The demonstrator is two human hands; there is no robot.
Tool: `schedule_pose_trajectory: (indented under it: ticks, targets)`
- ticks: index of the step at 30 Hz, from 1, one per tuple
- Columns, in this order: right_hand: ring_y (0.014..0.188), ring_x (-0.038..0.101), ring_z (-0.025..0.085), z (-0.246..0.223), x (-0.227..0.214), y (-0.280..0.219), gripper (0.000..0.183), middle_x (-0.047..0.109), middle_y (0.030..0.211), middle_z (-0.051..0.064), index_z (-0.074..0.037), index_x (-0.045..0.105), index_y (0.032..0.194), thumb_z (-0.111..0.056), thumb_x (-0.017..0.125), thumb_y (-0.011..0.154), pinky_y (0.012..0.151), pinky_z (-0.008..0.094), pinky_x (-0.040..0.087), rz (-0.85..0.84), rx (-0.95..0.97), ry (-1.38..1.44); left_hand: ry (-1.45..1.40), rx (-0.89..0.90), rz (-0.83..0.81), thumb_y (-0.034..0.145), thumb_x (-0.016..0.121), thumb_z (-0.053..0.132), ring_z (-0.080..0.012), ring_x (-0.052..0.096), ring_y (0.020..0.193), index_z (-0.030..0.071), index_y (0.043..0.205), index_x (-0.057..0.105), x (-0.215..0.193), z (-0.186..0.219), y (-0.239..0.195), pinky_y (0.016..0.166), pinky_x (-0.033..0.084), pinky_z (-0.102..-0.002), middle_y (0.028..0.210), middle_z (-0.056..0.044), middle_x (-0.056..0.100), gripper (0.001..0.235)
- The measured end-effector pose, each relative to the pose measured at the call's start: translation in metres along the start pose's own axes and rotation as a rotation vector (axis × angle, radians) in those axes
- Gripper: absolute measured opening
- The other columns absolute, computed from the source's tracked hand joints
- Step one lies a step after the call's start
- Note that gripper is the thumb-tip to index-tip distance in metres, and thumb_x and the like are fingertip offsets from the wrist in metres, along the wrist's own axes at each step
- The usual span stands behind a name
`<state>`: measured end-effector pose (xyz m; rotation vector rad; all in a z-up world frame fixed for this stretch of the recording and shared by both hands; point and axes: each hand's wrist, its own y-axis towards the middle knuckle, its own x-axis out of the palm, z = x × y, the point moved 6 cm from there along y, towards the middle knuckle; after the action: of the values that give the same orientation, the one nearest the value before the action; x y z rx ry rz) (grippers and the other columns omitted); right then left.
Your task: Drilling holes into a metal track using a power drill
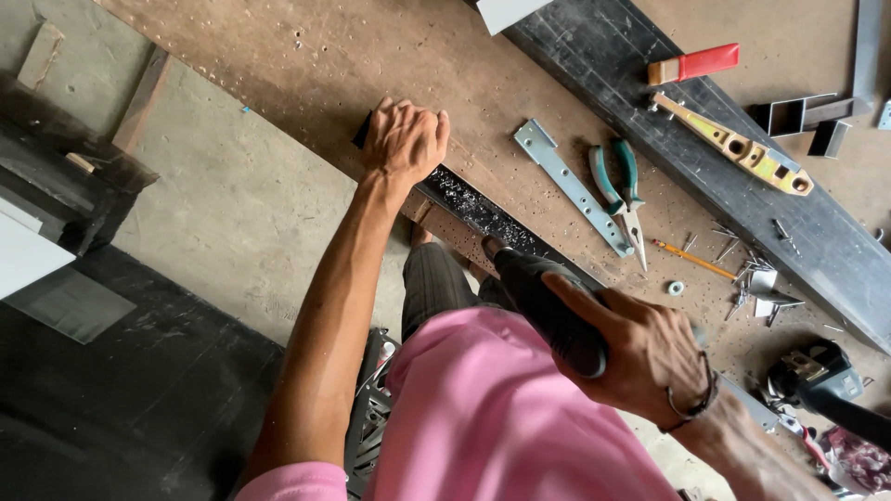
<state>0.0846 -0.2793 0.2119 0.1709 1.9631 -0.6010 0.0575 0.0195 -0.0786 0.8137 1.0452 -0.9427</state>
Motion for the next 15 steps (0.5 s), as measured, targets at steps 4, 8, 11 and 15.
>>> schedule_pose_trajectory:
  ticks: [4, 8, 11, 15]
  targets:
    - [0.062, 0.074, 0.023, 0.012, 0.009, -0.014, 0.070, 0.077, 0.111, 0.007, -0.020, 0.056, 0.145, -0.034, 0.073, 0.078, 0.051, 0.039, 0.055, 0.102, 0.031, 0.378, -0.022, -0.006, -0.031, 0.108, 0.045, 0.044, -0.0240, 0.062, 0.076, 0.017, 0.071, 0.063, 0.001, 0.000, -0.001, 0.095, 0.033, -0.048, 0.071, -0.002, 0.069, 0.049]
    - [0.067, 0.079, 0.021, 0.020, 0.016, -0.024, 0.075, 0.074, 0.125, 0.018, -0.016, 0.057, 0.145, -0.030, 0.079, 0.074, 0.062, 0.034, 0.062, 0.169, 0.099, 0.502, 0.003, 0.022, 0.010, 0.109, 0.047, 0.045, -0.0239, 0.063, 0.078, 0.018, 0.073, 0.063, 0.000, -0.001, 0.000, 0.095, 0.034, -0.048, 0.071, -0.002, 0.069, 0.048]
    - [0.084, 0.081, 0.022, 0.023, 0.016, -0.026, 0.075, 0.073, 0.127, 0.018, -0.013, 0.058, 0.144, -0.026, 0.081, 0.074, 0.072, 0.032, 0.062, 0.170, 0.109, 0.553, 0.014, 0.017, 0.009, 0.110, 0.044, 0.045, -0.0236, 0.064, 0.081, 0.018, 0.073, 0.065, 0.001, -0.001, -0.001, 0.096, 0.033, -0.049, 0.074, -0.001, 0.071, 0.050]
    - [0.088, 0.081, 0.020, 0.035, 0.026, -0.028, 0.074, 0.074, 0.124, 0.020, -0.010, 0.060, 0.140, -0.028, 0.081, 0.072, 0.071, 0.030, 0.063, 0.161, 0.167, 0.658, 0.030, -0.001, -0.033, 0.110, 0.043, 0.045, -0.0242, 0.065, 0.083, 0.018, 0.072, 0.064, 0.001, -0.001, 0.001, 0.095, 0.035, -0.049, 0.074, -0.001, 0.072, 0.051]
